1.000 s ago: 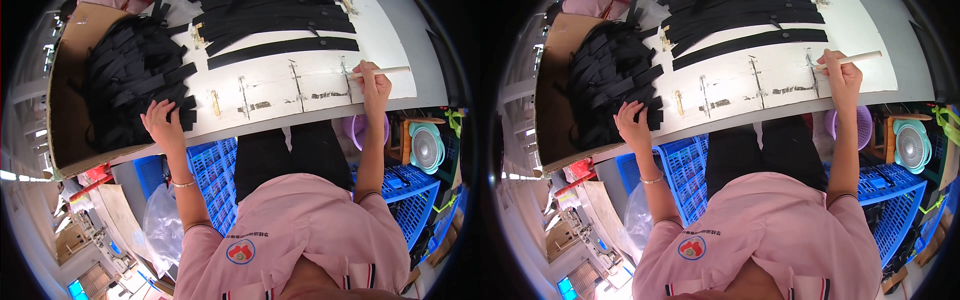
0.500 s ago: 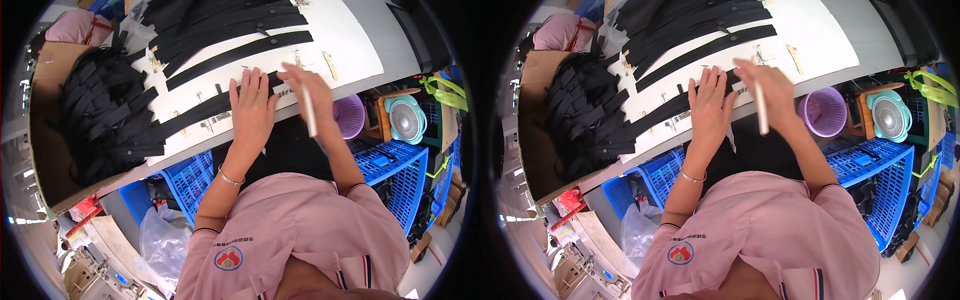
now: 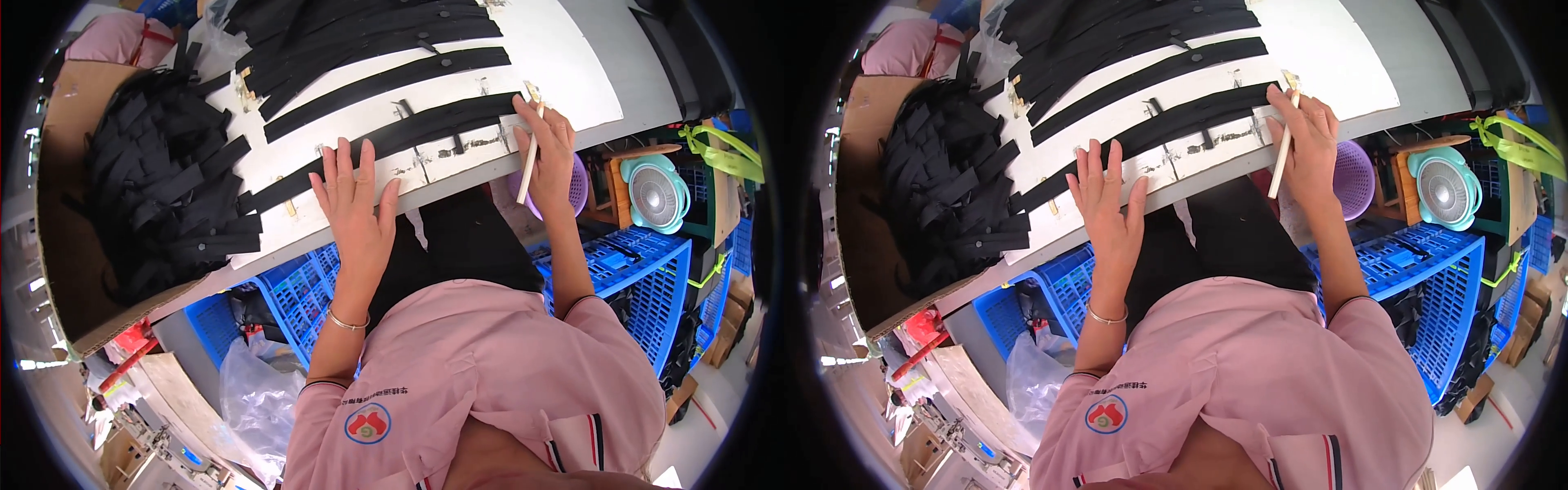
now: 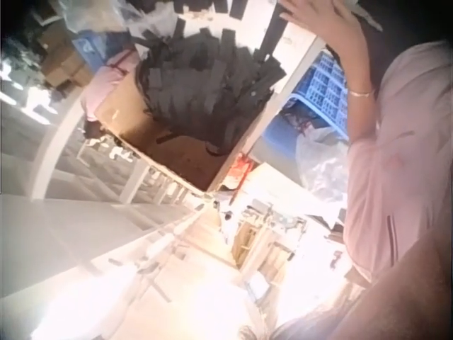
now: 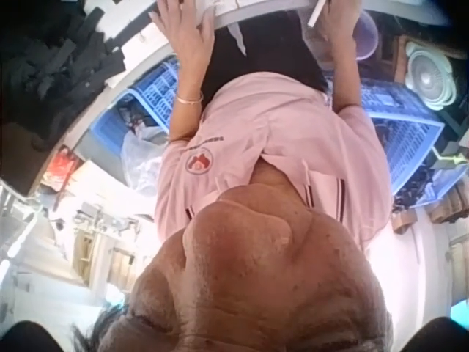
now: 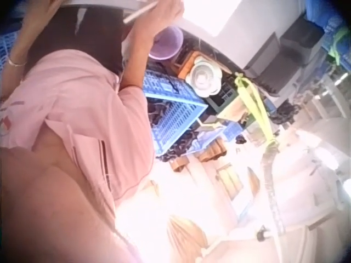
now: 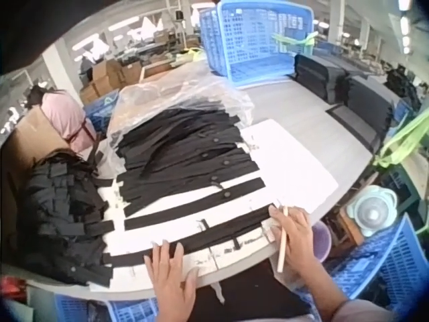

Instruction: Marking positions on black straps using a white pen and a template board for manufacturing.

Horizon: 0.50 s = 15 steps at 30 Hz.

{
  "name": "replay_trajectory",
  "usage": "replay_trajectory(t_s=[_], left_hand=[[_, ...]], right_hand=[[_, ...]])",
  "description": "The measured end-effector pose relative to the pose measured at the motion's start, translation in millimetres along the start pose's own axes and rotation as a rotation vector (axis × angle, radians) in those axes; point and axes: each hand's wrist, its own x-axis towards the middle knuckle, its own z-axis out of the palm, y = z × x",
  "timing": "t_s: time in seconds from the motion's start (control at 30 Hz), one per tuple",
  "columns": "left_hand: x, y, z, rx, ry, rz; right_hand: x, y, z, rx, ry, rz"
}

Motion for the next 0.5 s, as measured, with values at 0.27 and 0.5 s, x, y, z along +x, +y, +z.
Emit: replay_trajectory(t_s=[0.27,0.5], left_hand=[[7,-15,-2,-0.061,0.077,-0.042],[49,-28,2,-0.034,0.080,0.065]], right_hand=[[0,-23,12,0.028,0.029,-0.118],[1,-31,12,0.057,0.009,-0.196]])
